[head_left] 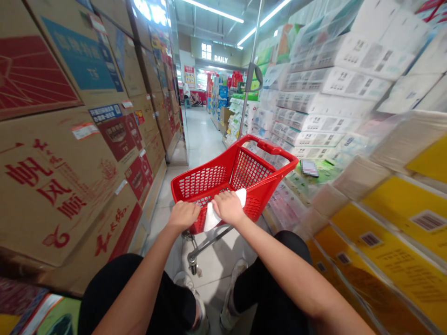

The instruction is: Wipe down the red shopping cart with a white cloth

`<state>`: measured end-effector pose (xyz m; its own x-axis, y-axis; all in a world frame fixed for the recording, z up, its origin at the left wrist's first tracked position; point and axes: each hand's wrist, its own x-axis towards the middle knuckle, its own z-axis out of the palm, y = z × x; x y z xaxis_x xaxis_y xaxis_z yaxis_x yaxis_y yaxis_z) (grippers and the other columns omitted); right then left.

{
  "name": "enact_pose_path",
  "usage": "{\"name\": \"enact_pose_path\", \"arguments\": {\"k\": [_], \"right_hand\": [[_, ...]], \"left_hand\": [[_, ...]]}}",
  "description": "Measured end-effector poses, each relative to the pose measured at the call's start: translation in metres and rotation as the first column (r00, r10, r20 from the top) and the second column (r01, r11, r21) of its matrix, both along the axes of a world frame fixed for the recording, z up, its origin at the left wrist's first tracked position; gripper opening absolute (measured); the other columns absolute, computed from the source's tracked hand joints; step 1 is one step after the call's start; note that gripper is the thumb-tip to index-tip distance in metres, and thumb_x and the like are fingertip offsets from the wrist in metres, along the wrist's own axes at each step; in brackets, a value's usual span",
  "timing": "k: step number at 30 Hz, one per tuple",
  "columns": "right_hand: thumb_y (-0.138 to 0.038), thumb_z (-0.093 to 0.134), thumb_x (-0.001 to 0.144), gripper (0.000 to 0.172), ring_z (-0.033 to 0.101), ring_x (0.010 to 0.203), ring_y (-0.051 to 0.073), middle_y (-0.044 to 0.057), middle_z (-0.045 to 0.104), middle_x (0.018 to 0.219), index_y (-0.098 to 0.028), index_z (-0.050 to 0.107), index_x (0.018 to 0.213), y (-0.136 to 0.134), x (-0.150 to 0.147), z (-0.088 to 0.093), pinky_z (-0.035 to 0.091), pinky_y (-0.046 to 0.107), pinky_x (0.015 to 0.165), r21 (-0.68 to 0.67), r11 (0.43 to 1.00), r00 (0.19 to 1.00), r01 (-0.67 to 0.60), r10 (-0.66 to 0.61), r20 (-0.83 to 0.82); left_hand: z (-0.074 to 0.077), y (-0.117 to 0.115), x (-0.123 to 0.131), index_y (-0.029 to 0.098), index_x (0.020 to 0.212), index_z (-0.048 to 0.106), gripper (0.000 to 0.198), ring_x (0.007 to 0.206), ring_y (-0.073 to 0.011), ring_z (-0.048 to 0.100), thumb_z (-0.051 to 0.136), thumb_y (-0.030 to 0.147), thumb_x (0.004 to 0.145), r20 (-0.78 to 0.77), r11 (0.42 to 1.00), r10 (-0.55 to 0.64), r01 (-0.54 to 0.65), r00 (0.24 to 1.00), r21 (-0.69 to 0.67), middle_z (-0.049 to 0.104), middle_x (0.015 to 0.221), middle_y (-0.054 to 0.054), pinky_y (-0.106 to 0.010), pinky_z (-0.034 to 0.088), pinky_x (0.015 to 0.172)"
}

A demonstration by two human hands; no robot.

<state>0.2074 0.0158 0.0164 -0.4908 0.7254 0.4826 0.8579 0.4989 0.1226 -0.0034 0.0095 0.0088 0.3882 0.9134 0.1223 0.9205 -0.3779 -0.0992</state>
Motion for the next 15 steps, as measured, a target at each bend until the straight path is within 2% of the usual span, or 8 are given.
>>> {"name": "enact_pose_path", "arguments": {"k": [5,8,11,15], "right_hand": [[-0.032,0.038,0.102,0.035,0.053,0.089,0.024,0.01,0.069,0.091,-0.018,0.064,0.085,0.033,0.099,0.028,0.031,0.038,0.087,0.055,0.977,0.977,0.207,-0.209,0.038],[-0.03,0.04,0.101,0.032,0.05,0.092,0.026,0.011,0.067,0.09,-0.018,0.064,0.084,0.039,0.124,0.035,0.031,0.039,0.092,0.115,0.952,0.959,0.282,-0.283,-0.006],[-0.028,0.04,0.1,0.029,0.049,0.093,0.026,0.01,0.064,0.088,-0.019,0.062,0.084,0.029,0.102,0.025,0.031,0.04,0.095,0.13,0.944,0.952,0.305,-0.295,-0.084],[-0.029,0.044,0.099,0.022,0.047,0.093,0.026,0.008,0.062,0.091,-0.02,0.06,0.086,-0.001,0.025,-0.002,0.032,0.041,0.095,0.081,0.973,0.964,0.215,-0.198,-0.178]], "left_hand": [[0.006,0.0,0.004,0.014,0.081,0.074,0.06,0.088,-0.0258,0.07,0.019,0.032,0.098,0.067,0.993,0.112,-0.111,0.991,-0.026,0.076,0.088,-0.015,-0.038,0.041,0.081],[0.009,0.0,0.008,0.013,0.082,0.075,0.062,0.088,-0.0265,0.07,0.019,0.034,0.098,0.1,0.99,0.141,-0.141,0.985,-0.016,0.076,0.088,-0.015,-0.038,0.042,0.082],[0.008,0.0,0.012,0.012,0.082,0.076,0.062,0.088,-0.0266,0.07,0.02,0.036,0.098,0.125,0.985,0.175,-0.175,0.977,-0.011,0.076,0.087,-0.016,-0.038,0.042,0.082],[0.003,0.001,0.017,0.012,0.083,0.076,0.061,0.089,-0.0264,0.07,0.022,0.036,0.098,0.142,0.985,0.169,-0.17,0.975,-0.003,0.076,0.089,-0.015,-0.038,0.042,0.082]]}}
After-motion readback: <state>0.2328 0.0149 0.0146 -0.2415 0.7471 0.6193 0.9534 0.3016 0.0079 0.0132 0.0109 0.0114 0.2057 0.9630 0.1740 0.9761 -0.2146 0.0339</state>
